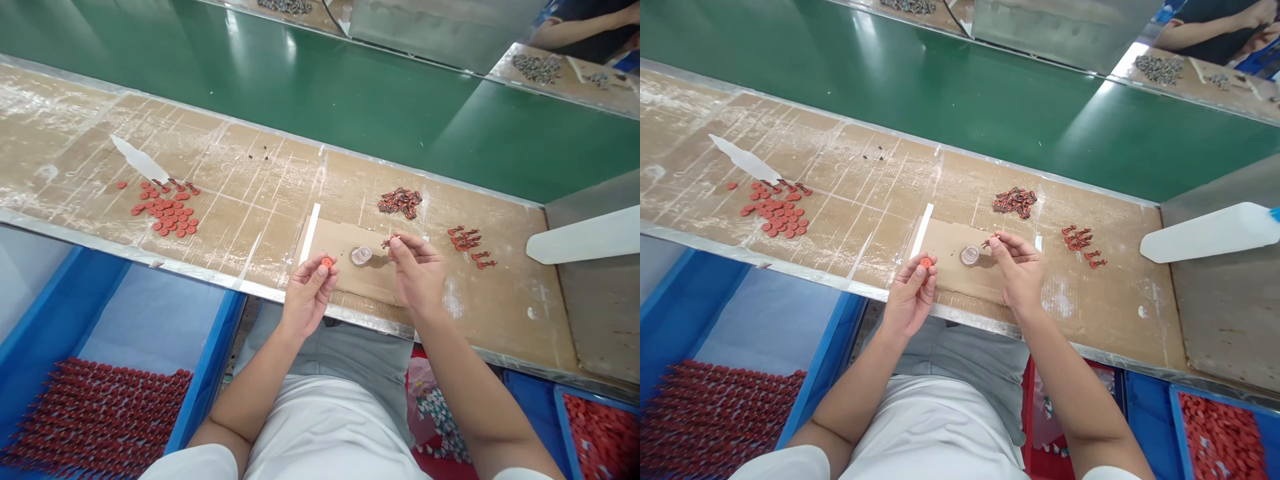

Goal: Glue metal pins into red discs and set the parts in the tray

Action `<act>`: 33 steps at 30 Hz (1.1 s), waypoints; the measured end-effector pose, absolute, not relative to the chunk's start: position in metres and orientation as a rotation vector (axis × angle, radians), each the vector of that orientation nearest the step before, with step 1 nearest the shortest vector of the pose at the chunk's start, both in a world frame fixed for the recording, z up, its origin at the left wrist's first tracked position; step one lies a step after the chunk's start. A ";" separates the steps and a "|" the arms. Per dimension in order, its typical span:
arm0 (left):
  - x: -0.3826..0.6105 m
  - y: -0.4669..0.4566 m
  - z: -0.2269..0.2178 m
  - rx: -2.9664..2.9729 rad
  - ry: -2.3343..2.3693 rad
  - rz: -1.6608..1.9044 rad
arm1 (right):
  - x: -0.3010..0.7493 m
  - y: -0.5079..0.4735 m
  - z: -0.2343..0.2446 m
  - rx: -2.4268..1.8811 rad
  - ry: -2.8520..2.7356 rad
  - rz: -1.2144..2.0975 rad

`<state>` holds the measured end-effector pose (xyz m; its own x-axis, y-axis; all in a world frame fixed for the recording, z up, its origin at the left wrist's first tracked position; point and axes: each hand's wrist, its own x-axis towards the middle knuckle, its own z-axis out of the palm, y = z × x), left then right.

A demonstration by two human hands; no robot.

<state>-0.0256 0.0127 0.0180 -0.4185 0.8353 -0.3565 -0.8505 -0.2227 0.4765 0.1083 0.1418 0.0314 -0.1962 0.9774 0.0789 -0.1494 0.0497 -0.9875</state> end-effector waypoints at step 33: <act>0.015 0.008 0.030 0.021 0.720 1.720 | 0.125 0.069 0.055 -0.896 -1.536 1.171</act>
<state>0.0146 0.0077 0.0302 -0.2890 0.8885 -0.3563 -0.8775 -0.0971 0.4696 0.1252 0.0687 0.0546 -0.2588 0.9310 0.2576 -0.0023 0.2661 -0.9639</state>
